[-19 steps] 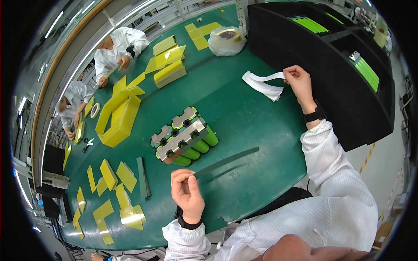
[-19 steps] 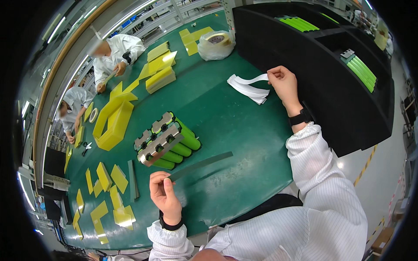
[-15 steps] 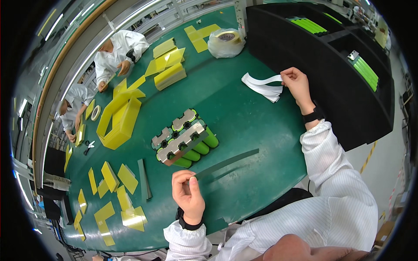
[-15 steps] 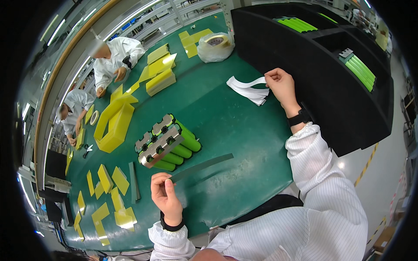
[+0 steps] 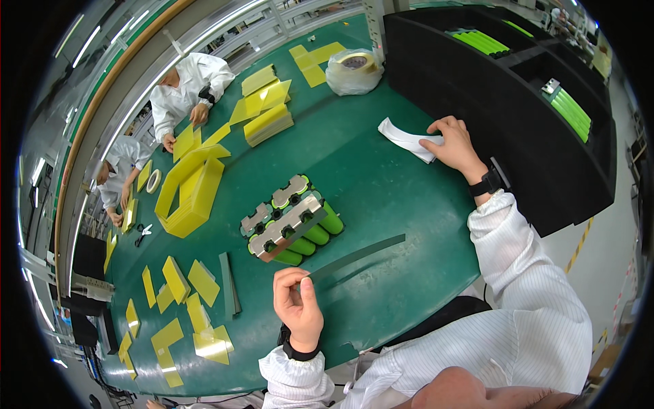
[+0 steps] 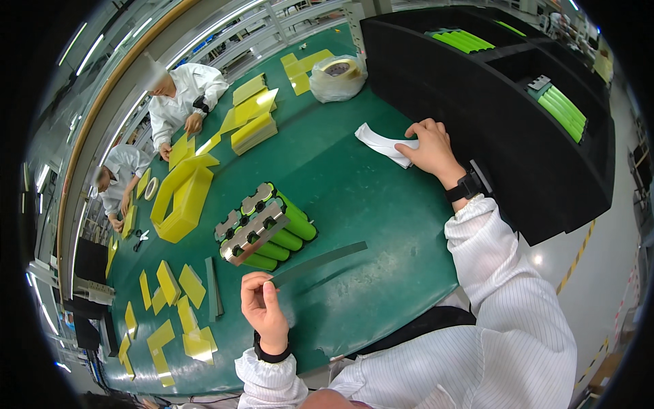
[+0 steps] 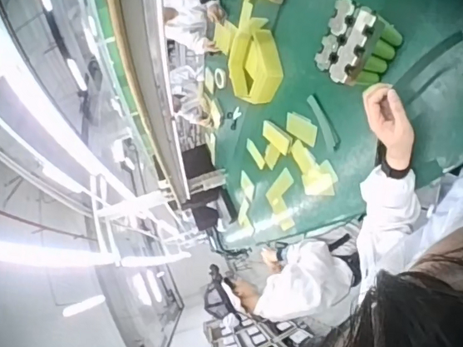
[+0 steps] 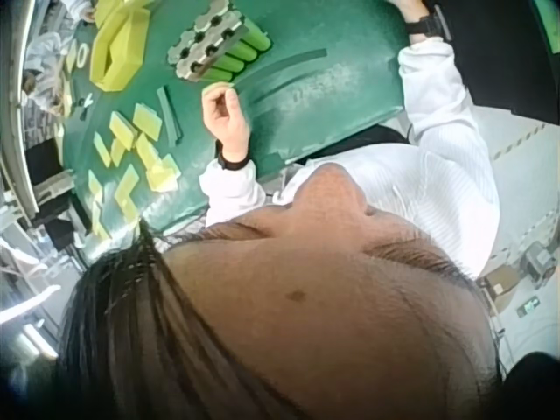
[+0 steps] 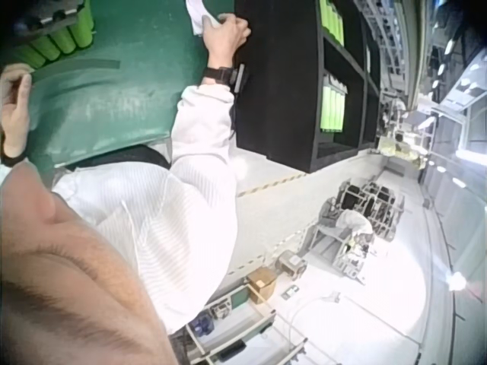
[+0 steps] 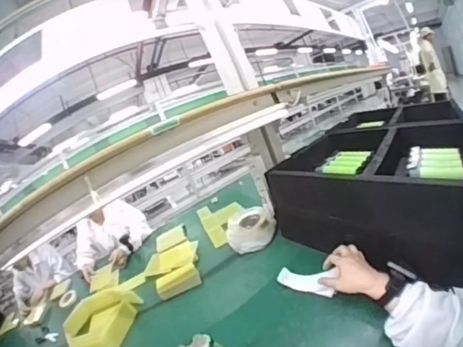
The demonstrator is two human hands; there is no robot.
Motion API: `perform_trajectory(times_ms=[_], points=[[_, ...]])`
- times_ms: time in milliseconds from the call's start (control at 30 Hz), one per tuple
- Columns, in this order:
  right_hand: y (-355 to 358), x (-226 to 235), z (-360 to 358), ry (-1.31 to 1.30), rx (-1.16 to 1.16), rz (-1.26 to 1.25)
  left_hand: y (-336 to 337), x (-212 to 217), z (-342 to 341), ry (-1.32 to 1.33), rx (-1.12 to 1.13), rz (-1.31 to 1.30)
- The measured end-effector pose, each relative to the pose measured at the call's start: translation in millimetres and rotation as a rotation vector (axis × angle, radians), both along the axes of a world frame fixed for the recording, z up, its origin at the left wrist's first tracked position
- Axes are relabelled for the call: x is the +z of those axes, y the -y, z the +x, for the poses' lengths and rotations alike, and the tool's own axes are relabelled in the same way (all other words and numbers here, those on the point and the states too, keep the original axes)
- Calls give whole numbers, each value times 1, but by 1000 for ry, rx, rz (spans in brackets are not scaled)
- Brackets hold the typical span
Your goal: The recorder is applying tape and connecting battery cells into a pack in a manufacturing environment.
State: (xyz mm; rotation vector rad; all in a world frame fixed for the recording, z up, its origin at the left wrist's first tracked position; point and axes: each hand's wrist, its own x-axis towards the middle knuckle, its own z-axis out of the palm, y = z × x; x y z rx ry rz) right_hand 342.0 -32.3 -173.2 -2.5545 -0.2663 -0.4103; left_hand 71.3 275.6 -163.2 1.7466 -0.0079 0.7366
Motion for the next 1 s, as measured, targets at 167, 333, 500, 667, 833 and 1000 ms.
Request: perform_trajectory(times_ms=[167, 333, 500, 667, 833, 1000], points=[[-4, -11, -3, 189, 111, -8, -1, -1, 4, 23, 18, 86], [-2, -10, 1, -37, 170, -37, -1, -1, 4, 24, -9, 83], [-1, -5, 2, -156, 202, 29, -1, -2, 3, 20, -14, 81], [-11, -2, -8, -52, 189, -9, -3, -2, 2, 21, -11, 99], [-22, -12, -3, 74, 153, -58, -1, -2, 3, 21, -29, 105], [-23, -20, 5, 53, 170, -132, 2, 2, 2, -8, -1, -6]])
